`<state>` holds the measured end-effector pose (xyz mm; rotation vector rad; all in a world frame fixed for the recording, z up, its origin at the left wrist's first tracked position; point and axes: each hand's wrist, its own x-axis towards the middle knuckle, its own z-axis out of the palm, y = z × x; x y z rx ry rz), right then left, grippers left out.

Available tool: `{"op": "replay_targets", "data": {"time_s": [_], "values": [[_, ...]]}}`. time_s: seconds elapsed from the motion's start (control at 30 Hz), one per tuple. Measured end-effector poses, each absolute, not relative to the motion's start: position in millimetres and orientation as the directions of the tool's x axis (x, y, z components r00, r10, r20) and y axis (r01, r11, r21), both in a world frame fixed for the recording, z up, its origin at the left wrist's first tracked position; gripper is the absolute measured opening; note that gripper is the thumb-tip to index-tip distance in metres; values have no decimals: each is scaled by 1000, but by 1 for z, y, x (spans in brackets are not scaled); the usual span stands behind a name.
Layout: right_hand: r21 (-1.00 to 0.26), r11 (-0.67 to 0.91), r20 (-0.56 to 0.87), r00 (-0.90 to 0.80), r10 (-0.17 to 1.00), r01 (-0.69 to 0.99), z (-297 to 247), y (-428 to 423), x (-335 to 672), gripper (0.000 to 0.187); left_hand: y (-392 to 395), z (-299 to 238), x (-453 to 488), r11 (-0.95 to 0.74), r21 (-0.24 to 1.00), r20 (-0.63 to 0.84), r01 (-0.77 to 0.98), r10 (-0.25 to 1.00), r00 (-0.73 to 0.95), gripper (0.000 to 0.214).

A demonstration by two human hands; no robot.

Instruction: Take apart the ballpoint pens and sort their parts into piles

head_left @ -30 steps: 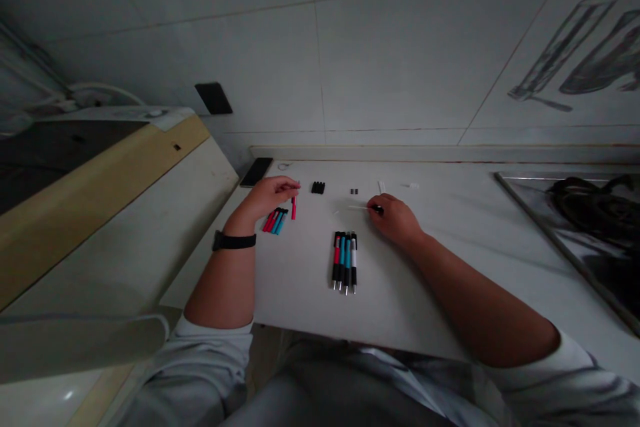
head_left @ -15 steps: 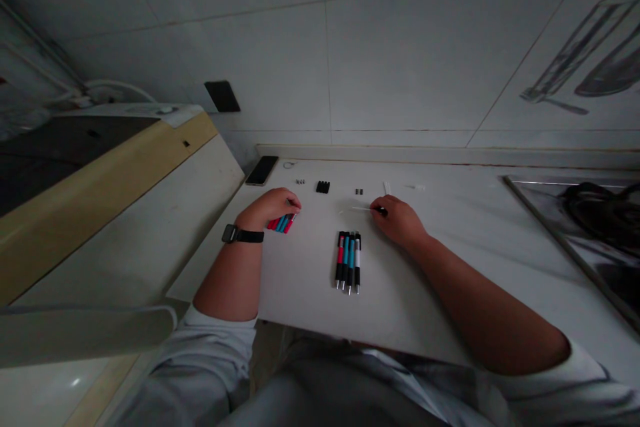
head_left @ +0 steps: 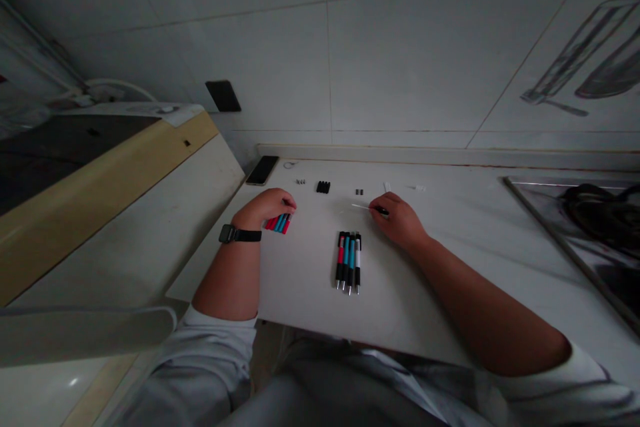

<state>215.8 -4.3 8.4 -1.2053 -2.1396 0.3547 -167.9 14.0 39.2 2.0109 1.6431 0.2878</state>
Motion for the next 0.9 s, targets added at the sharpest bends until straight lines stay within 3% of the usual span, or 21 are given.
{"op": "replay_targets", "data": {"time_s": [0.2,0.4,0.57,0.73,0.9], "values": [[-580,552,443,-337,831,598,10,-5,213,19,12,41,-170,-116,490,-143,864,967,211,13],[-810,444,374,-244,895,384,11,-6,205,24,12,43,-171,-139,453,-64,881,980,188,14],[-966,222,192,-202,960,135,11,-7,195,33,1,53,-119,-386,449,253,806,920,300,21],[-996,35,54,-254,966,-79,14,-15,183,38,-22,43,-37,-554,555,424,620,830,363,26],[-968,-65,13,-304,953,-244,7,-20,174,40,-28,30,-12,-519,623,390,586,855,342,18]]}}
